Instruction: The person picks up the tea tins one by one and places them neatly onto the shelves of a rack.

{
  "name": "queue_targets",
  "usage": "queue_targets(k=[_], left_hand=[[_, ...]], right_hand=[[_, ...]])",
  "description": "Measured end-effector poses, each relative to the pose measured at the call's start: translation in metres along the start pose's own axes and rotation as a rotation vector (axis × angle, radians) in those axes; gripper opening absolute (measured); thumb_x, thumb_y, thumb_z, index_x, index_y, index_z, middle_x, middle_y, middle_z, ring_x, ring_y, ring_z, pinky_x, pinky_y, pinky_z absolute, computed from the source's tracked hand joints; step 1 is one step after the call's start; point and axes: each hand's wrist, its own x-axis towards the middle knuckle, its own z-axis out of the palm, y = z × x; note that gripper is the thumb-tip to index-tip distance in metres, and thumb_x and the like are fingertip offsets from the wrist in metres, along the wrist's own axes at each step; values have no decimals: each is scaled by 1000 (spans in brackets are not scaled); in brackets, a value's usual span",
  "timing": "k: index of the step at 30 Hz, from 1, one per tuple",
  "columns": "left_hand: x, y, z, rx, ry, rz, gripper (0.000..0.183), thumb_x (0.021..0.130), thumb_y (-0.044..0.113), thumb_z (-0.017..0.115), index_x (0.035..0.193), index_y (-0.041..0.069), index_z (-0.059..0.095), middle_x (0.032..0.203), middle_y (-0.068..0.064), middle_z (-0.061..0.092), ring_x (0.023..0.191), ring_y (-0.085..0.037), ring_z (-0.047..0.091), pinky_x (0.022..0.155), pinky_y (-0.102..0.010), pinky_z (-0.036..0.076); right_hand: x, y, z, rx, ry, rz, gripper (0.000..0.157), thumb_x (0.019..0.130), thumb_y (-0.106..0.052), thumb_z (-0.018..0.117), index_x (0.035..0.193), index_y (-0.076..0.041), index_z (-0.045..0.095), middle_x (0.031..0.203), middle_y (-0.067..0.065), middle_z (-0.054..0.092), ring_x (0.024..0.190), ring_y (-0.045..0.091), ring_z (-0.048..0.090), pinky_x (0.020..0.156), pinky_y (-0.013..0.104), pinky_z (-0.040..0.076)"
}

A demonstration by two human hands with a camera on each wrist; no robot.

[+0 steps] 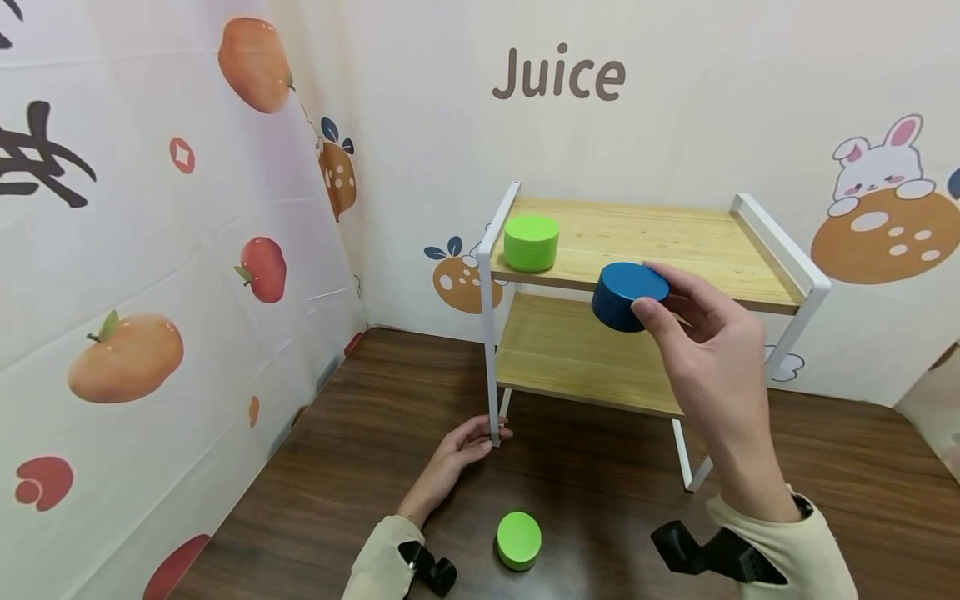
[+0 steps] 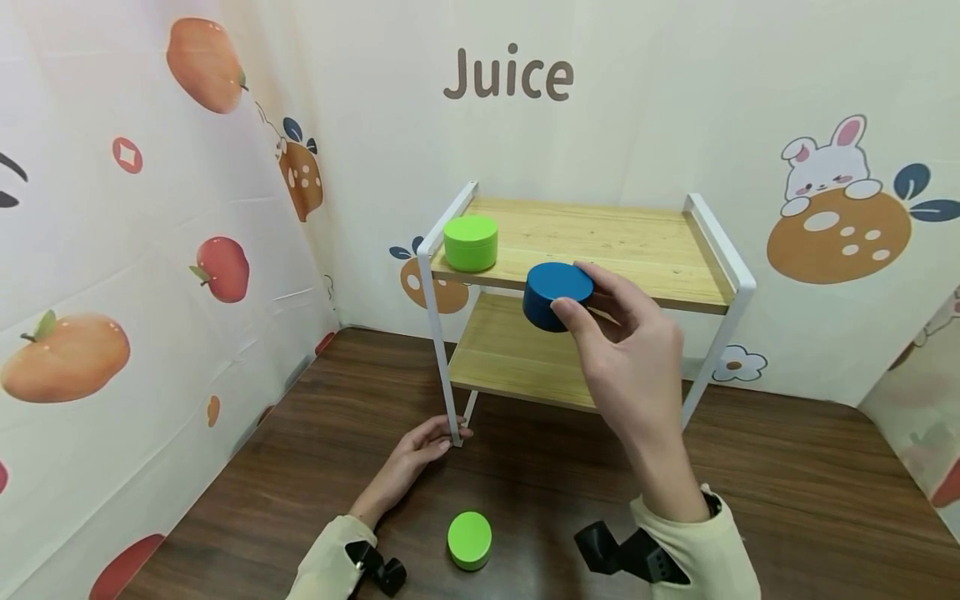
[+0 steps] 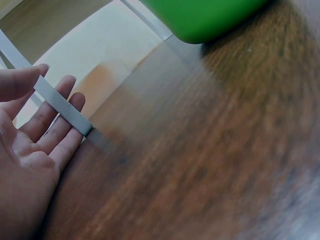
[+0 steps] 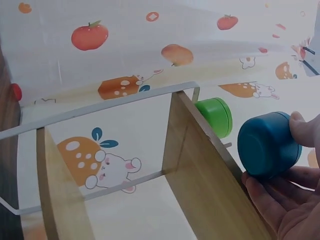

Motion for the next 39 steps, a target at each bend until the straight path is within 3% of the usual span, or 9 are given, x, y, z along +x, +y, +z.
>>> queue_targets(k=[9,18,30,39], left_hand=[[1,-2,1,-9,-5,3,39,100,9,48,138,-1,47,130,-23,58,128,-35,49,103,-22,37],[0,-2,1,-14,-1,-5,39,100,10,48,138,-1,47,130,-22,59,128,-34,50,103,-23,36],[1,-2,1,-13,-3,-4,39,100,9,47,138,0,48,130,-21,59,128,-34,50,103,-23,37],[2,-1,0,-15,3,-10,39,100,8,47,138,-1,47,130,-22,58,128,-35,50,103,-23,37]], right_hand=[[16,-3,0,-37,39,-55,37,90,-19,70,126,-15,66,111,1,68,94,12,65,83,14,49],[35,0,2,-115,30,-56,42,87,-25,73,128,-16,64,121,8,67,103,6,65,87,15,48],[47,7,4,-302,26,-145,48,88,-30,71,131,-12,61,124,3,66,108,19,67,83,14,50],[49,11,3,-387,0,-172,49,92,-33,65,133,-7,58,121,9,67,101,21,67,79,5,42]])
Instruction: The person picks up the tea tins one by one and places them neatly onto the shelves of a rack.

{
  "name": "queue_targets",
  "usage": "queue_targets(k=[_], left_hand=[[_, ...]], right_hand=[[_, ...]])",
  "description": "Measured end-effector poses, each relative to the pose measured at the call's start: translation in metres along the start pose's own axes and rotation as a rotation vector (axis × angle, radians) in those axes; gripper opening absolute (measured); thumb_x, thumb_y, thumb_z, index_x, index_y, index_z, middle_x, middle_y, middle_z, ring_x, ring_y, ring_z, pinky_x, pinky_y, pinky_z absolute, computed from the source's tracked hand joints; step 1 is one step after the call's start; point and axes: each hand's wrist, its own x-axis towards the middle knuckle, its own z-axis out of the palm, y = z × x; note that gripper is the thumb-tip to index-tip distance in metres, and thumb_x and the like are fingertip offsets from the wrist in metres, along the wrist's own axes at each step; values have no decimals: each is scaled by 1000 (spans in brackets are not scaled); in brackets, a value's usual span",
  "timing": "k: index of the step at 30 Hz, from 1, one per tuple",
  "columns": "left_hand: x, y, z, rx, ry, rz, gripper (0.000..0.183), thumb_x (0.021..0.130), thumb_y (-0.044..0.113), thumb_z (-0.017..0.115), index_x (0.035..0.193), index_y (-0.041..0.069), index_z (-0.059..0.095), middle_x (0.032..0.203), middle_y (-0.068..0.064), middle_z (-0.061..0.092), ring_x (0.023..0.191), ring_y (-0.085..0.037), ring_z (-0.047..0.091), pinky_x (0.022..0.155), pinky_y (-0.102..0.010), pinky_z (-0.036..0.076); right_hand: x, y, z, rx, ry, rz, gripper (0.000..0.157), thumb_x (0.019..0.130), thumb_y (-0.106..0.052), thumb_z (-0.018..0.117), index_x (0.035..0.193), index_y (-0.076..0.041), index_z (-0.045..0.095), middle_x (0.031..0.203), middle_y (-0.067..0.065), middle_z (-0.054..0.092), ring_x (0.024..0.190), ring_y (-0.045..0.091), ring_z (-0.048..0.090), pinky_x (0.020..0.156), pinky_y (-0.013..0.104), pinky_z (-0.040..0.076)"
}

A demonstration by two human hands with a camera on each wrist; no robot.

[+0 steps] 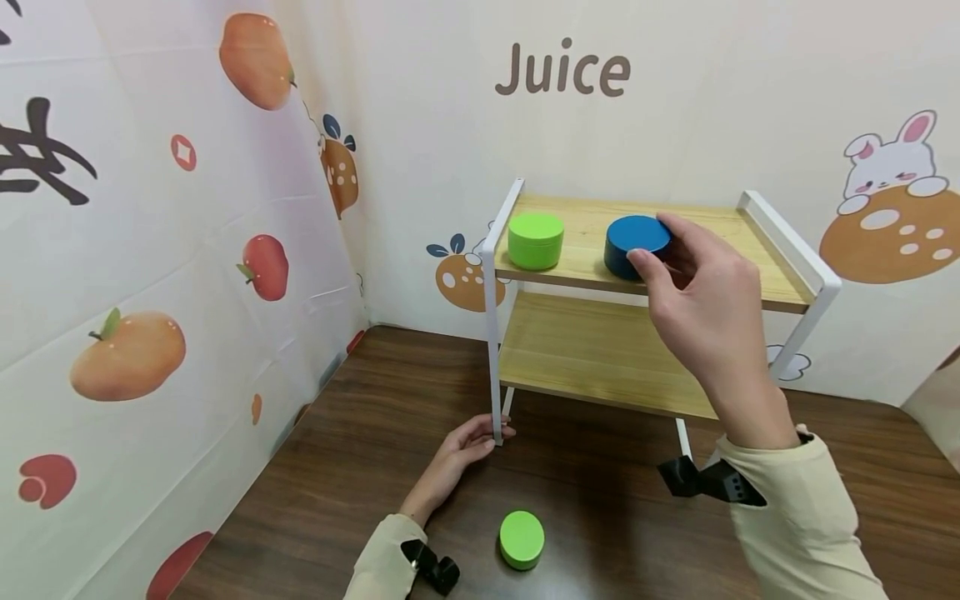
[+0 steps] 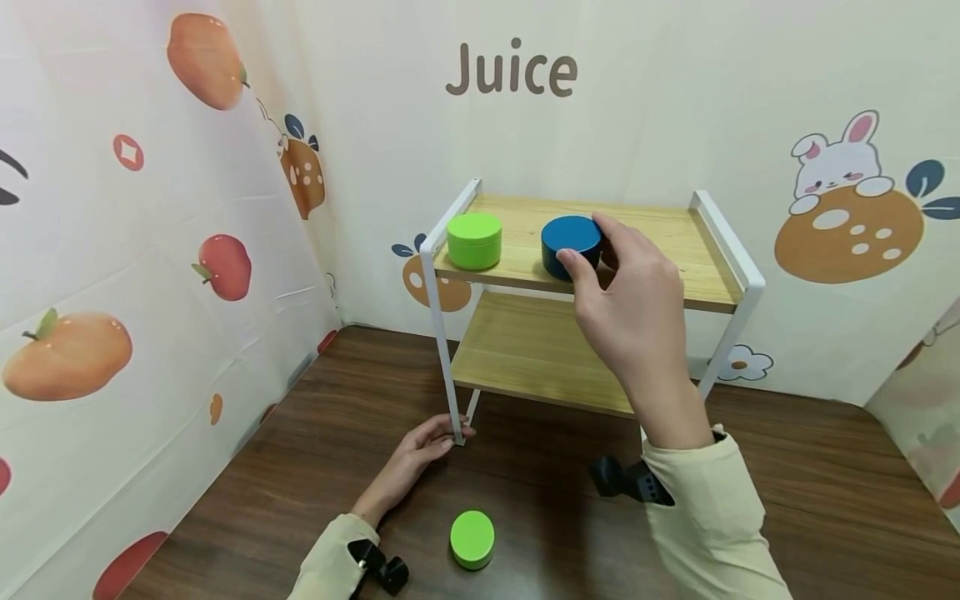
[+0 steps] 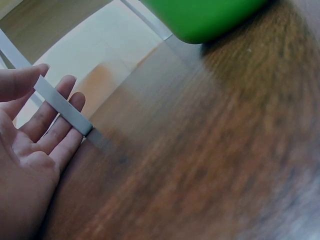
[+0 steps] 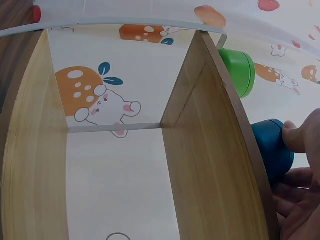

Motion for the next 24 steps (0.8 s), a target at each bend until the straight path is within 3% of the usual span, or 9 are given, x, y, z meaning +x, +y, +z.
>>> queue_targets(k=[6,9,12,14,16,19,24], left_hand=[[0,1,-1,4,0,3,39,100,8,47,138,0,48,130,-22,58,128,-35,50,103,-24,36],[0,1,-1,6,-2,6,38,100,8,47,138,1,48,130,-21,58,128,-34,50,103,-24,36],[0,0,-1,6,-1,10,38,100,8,47,138,1,48,130,-21,58,127,-34,50,103,-23,37],[-1,0,-1,6,0,10,38,100,8,47,138,0,48,130,-22,58,127,-35,50,103,-23,37],[-1,0,-2,5,-1,12,39,100,7,47,138,-1,48,130,-22,58,127,-35,50,103,-23,37],[-1,0,-1,3,-2,12,39,100,8,47,138,-2,47,130,-22,58,127,-35,50,103,-22,37],[-2,1,-1,0,-8,14,39,100,8,47,138,-1,48,131,-22,58,128,-35,51,103,-23,37]], right_hand=[[1,-1,-2,-34,-19,3,50,93,-34,64,134,-6,58,120,16,67,98,29,67,76,3,35],[1,-1,-3,-42,-29,15,52,93,-35,64,136,-6,56,121,17,66,100,29,67,81,7,42],[0,-1,-2,-42,-49,26,55,94,-35,63,140,-8,52,126,15,64,107,26,66,89,24,50],[-1,-1,-1,-40,-53,26,56,94,-34,63,142,-9,49,131,14,61,113,27,64,93,37,50],[-3,-1,0,-30,-54,24,58,93,-31,64,144,-10,46,137,13,57,119,30,60,97,42,47],[-5,0,0,-12,-26,6,59,92,-26,67,145,-11,45,143,12,52,125,34,55,104,44,42],[-10,1,2,14,8,-45,60,90,-19,69,145,-14,44,146,6,48,131,29,49,108,39,38]])
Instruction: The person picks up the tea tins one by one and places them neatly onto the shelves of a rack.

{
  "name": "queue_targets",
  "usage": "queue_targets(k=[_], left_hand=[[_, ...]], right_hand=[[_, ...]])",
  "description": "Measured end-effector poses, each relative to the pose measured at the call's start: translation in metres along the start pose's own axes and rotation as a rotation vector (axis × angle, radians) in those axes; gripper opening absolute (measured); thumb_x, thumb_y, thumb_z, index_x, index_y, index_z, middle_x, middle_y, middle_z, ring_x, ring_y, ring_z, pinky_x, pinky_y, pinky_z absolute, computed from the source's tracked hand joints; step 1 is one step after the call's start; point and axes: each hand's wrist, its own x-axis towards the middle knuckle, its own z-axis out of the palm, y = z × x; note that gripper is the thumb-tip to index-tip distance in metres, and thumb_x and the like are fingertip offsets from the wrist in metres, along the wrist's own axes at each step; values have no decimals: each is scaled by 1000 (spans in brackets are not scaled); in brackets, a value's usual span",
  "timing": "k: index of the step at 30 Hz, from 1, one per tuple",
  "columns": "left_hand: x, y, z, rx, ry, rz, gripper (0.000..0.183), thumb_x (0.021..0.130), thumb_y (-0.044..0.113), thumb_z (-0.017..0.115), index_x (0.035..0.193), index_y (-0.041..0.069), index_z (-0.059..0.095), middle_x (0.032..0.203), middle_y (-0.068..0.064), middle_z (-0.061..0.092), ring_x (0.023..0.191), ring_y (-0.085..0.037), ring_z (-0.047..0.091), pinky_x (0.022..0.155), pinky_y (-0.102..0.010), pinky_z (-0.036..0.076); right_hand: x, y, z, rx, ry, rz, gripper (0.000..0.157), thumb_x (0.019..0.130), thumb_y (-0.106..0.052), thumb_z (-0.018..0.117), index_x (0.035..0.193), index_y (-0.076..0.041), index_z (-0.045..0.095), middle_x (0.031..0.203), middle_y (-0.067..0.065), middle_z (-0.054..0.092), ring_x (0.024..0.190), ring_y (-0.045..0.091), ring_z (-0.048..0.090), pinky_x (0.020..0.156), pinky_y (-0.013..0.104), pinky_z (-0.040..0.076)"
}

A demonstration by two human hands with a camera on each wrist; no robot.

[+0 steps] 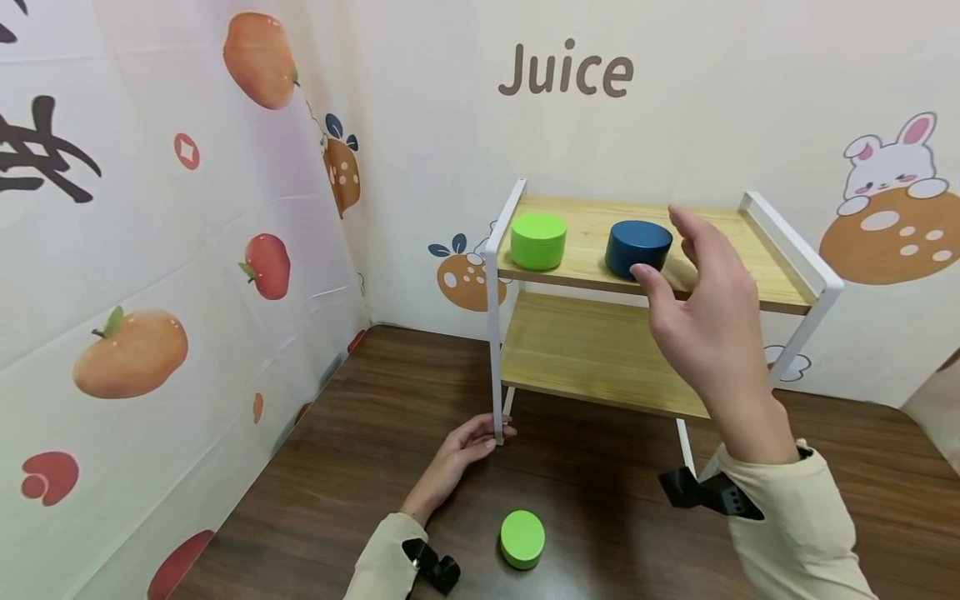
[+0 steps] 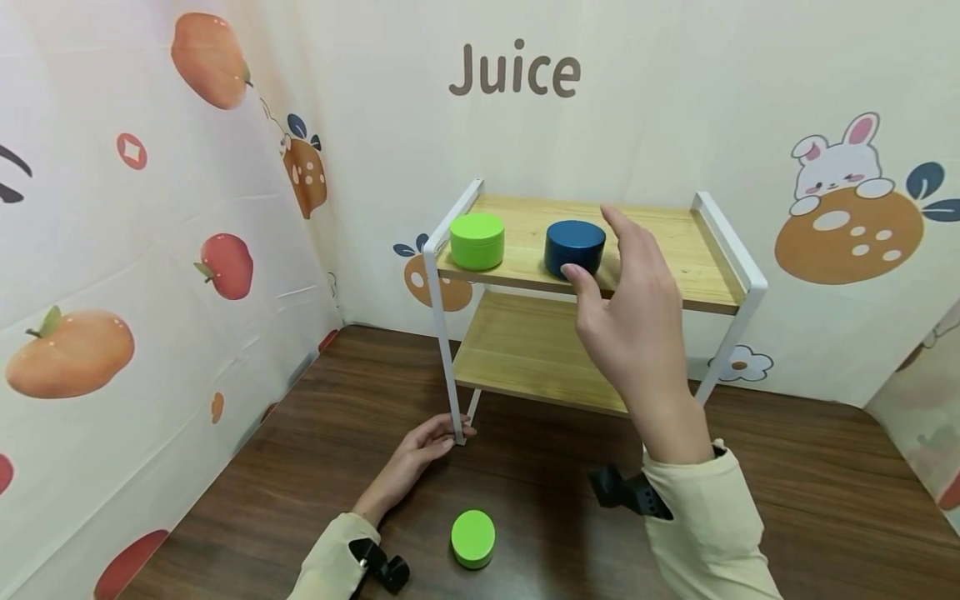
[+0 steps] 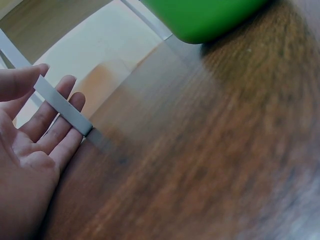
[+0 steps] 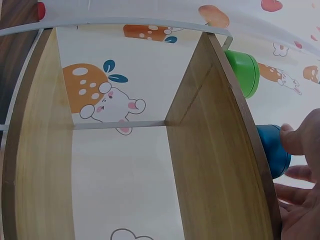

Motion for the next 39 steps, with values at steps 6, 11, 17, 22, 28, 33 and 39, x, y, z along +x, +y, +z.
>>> queue_targets(k=[6,11,17,22,28,33,39], left_hand=[[-1,-2,-1,5,7,4,39,100,8,48,137,-2,48,130,-22,58,127,-35,51,103,-23,37],[-3,-5,-2,-2,5,2,40,100,7,47,138,-6,45,130,-24,58,127,-37,50,103,-22,37],[-3,-4,-2,7,10,1,39,100,8,48,138,-4,46,129,-22,59,127,-35,51,103,-22,37],[-2,-2,-1,7,10,-3,40,100,9,48,138,-3,47,130,-21,59,127,-35,51,102,-22,38],[-1,-3,0,4,7,-2,40,100,8,48,138,-5,45,130,-23,58,127,-36,50,102,-22,38],[1,-1,1,3,8,4,41,100,9,48,138,-5,45,130,-23,59,127,-36,50,101,-22,39],[1,-3,1,7,5,9,40,100,8,48,138,-4,46,129,-23,59,127,-37,49,101,-22,39]], right_hand=[[-7,2,-1,35,6,-32,65,88,-13,71,147,-18,42,147,4,45,131,30,46,110,39,35],[-21,3,-2,86,40,-81,72,85,-4,73,148,-17,40,148,4,44,133,28,43,111,38,33],[-60,-4,5,195,113,-307,57,94,-20,63,140,6,43,145,20,46,134,28,43,112,32,31],[-97,-6,18,325,27,-286,57,97,-26,58,138,11,43,141,25,47,134,24,45,111,29,32],[-146,26,44,426,-100,-109,62,86,4,67,143,1,42,144,16,48,129,22,49,106,23,36],[-182,44,66,505,-190,8,66,87,9,63,146,-6,39,143,14,50,127,24,51,102,21,39],[-220,53,84,606,-301,230,57,96,2,53,148,-16,37,143,9,50,127,23,52,98,22,44]])
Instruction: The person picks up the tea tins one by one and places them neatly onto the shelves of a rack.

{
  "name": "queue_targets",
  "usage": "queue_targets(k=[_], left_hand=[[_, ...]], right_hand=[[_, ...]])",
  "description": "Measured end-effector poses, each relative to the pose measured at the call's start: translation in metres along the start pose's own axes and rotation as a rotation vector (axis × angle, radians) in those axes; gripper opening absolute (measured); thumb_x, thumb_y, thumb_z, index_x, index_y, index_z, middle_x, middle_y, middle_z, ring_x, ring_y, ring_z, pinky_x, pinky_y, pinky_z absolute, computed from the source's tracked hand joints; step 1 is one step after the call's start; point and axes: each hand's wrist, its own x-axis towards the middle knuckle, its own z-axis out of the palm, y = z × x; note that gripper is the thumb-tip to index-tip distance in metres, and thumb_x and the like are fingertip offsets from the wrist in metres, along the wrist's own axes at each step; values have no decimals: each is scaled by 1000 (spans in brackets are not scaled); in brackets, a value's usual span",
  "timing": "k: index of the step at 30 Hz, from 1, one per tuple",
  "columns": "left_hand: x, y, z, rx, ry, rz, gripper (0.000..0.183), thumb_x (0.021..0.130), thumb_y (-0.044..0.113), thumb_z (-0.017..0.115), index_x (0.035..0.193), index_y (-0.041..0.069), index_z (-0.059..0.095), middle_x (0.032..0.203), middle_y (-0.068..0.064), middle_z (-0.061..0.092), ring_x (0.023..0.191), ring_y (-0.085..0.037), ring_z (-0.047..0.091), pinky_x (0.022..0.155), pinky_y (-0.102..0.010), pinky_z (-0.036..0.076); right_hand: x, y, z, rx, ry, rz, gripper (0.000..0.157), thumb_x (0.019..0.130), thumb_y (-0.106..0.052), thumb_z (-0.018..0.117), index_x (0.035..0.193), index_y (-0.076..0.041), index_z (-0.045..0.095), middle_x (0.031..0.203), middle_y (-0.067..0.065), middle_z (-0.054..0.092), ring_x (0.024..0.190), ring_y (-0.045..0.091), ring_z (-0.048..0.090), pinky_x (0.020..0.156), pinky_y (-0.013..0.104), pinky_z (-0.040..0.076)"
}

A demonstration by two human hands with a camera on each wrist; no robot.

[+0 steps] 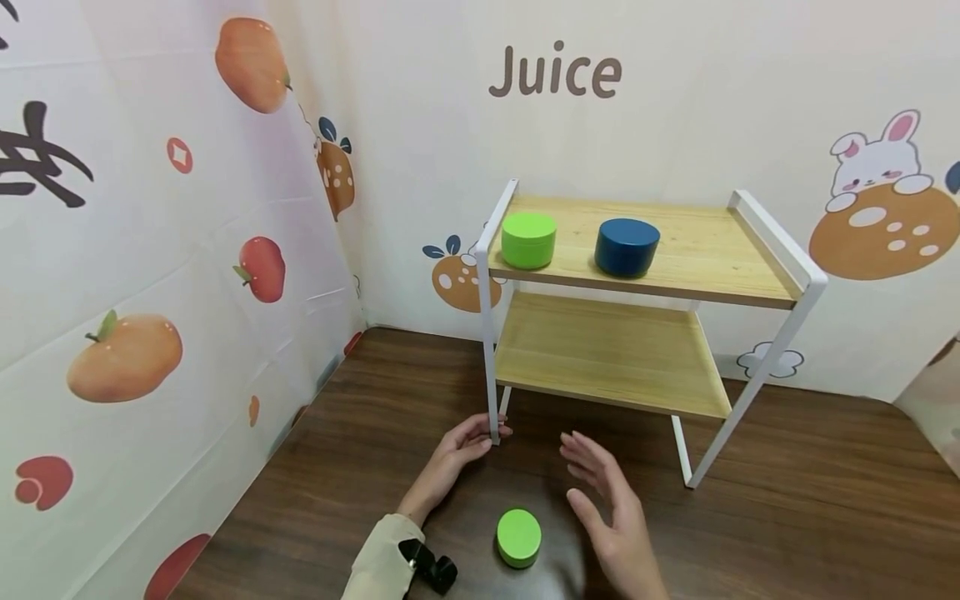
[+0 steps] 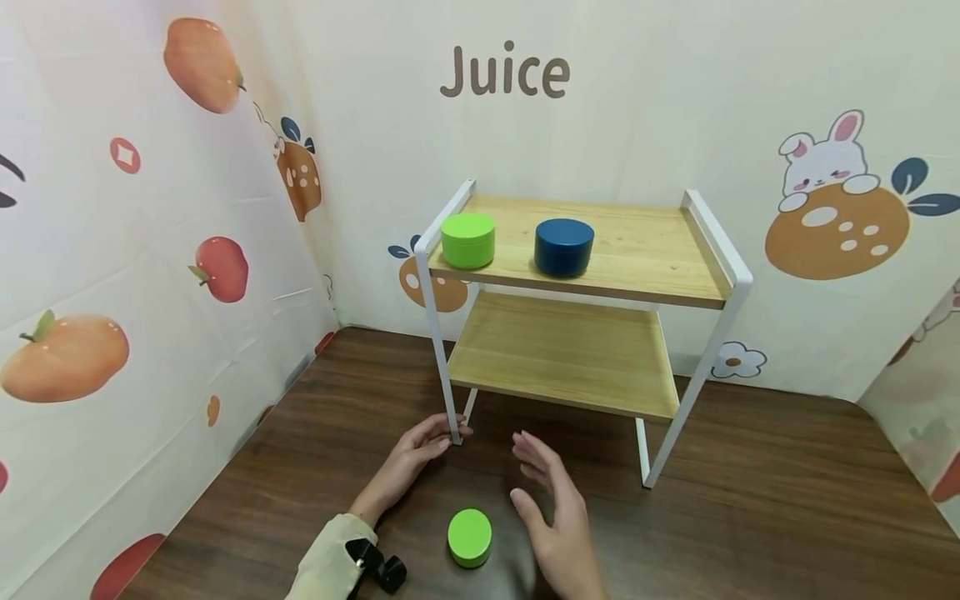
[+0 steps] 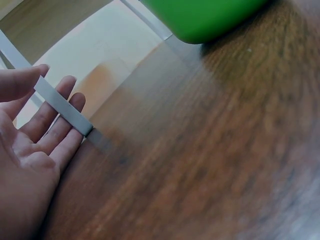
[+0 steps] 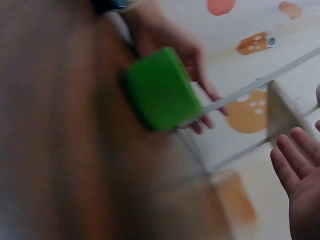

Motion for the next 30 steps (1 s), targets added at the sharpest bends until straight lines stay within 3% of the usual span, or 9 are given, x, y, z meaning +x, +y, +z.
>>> queue_targets(k=[5,16,26,30], left_hand=[[1,0,0,-11,5,-6,39,100,8,48,138,0,48,130,-23,58,128,-36,48,100,-24,40],[-2,1,0,-17,12,-35,40,100,8,48,140,0,46,132,-22,57,128,-35,48,100,-23,40],[-3,3,0,-5,10,-44,40,101,10,47,140,1,46,132,-21,58,129,-34,48,101,-23,39],[-1,3,0,-15,-5,-26,41,101,8,47,140,-1,45,133,-23,56,130,-36,46,102,-26,39]], right_hand=[[-12,13,12,137,-27,127,51,100,-1,48,147,-15,36,144,11,48,127,25,52,97,27,47],[-23,29,20,360,-139,166,49,102,1,36,150,-3,27,147,31,35,131,30,48,101,33,45],[-25,34,22,380,-319,172,53,100,3,39,151,-4,25,150,32,30,135,32,43,104,29,41],[-26,33,22,369,-347,224,55,100,0,42,152,-10,26,152,27,30,136,31,41,104,26,39]])
